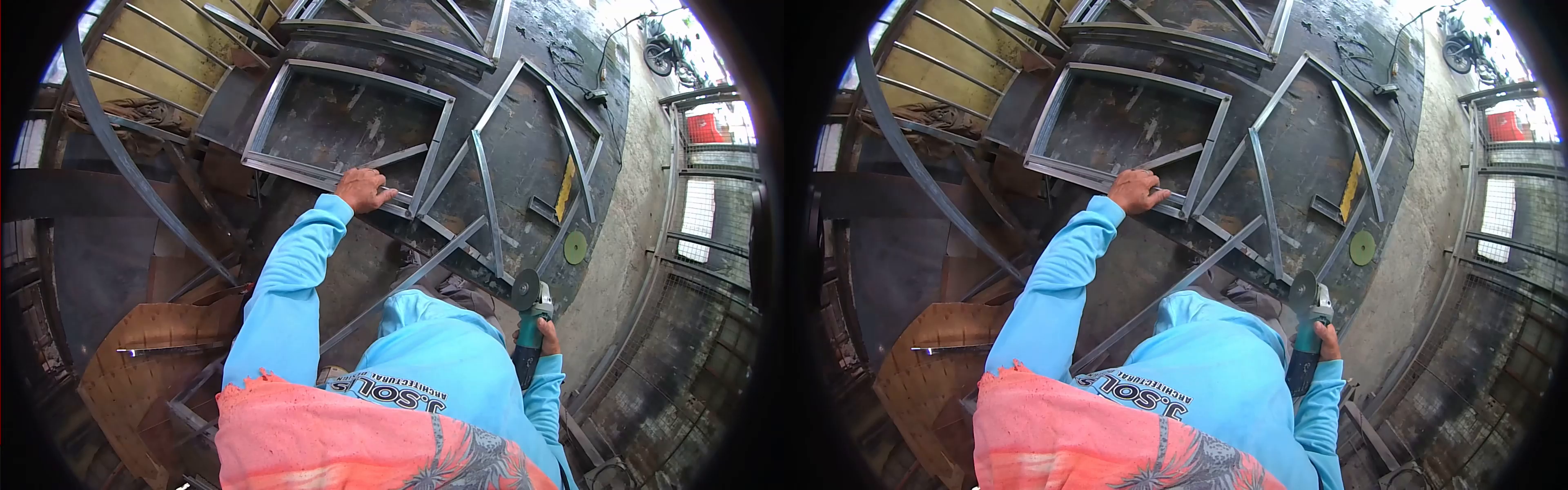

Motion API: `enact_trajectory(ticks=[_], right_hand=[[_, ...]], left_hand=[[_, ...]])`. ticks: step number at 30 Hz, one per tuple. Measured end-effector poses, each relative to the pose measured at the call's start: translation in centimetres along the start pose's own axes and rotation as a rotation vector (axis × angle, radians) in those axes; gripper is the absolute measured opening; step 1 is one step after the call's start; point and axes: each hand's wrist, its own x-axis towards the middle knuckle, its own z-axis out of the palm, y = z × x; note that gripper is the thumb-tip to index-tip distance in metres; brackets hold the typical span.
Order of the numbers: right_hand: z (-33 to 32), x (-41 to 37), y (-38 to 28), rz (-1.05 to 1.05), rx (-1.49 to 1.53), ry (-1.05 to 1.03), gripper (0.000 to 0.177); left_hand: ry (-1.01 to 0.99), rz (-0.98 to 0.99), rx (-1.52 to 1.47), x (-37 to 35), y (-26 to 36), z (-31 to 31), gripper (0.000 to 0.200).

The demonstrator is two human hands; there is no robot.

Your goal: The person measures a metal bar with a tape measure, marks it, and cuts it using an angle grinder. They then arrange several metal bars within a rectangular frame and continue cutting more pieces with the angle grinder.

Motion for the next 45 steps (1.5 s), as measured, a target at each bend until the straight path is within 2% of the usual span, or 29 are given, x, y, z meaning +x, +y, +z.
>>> enact_trajectory(ticks=[5,12,15,17,20,21,23,25,28,32,34,36,39,43,45], right_hand=[[-0.7,0.6,-0.5,-0.014,-0.021,0.001,0.071],[-2.8,0.3,-1.0,-0.129,0.007,0.013,0.069],[-4.4,-0.5,-0.7,-0.138,0.045,0.070,0.067],[-6.5,-0.4,0.1,-0.162,0.080,0.051,0.066],[-7.7,-0.7,0.1,-0.203,0.157,0.050,0.064],[-8.6,-0.7,0.5,-0.217,0.173,0.061,0.064],[-10.4,-0.3,0.9,-0.184,0.182,0.058,0.062],[-11.5,-0.3,0.9,-0.211,0.214,0.059,0.062],[-12.2,-0.5,1.2,-0.210,0.275,0.062,0.061],[-14.2,0.8,1.9,-0.183,0.364,-0.007,0.064],[-14.3,1.3,1.4,-0.162,0.382,-0.039,0.066],[-15.1,2.2,1.3,-0.107,0.398,-0.077,0.070],[-16.2,3.6,1.1,-0.049,0.401,-0.119,0.071],[-17.7,5.1,1.2,0.001,0.413,-0.195,0.073],[-18.2,5.7,1.4,-0.008,0.401,-0.207,0.074]], left_hand=[[0.015,0.021,0.058,-0.3,0.3,0.7,0.050],[0.097,-0.100,0.143,0.9,1.8,0.4,0.065],[0.050,-0.095,0.172,1.1,1.6,0.4,0.067],[-0.016,-0.135,0.201,1.4,1.7,0.2,0.069],[0.108,-0.240,0.243,2.4,1.3,1.0,0.082],[0.110,-0.216,0.250,3.2,1.5,0.6,0.082],[0.106,-0.390,0.181,4.7,1.9,-0.5,0.086],[0.188,-0.327,0.203,6.1,3.1,-1.4,0.087],[0.189,-0.105,0.273,6.8,9.4,-3.7,0.077],[0.075,0.190,0.391,7.8,19.6,-1.1,0.073],[-0.136,0.302,0.380,8.6,24.3,0.8,0.071],[-0.186,0.470,0.304,9.8,27.1,4.4,0.070],[-0.371,0.662,0.319,12.1,31.3,7.1,0.069],[-0.436,0.729,0.410,15.4,34.9,7.8,0.069],[-0.402,0.755,0.492,17.3,36.6,6.3,0.060]])
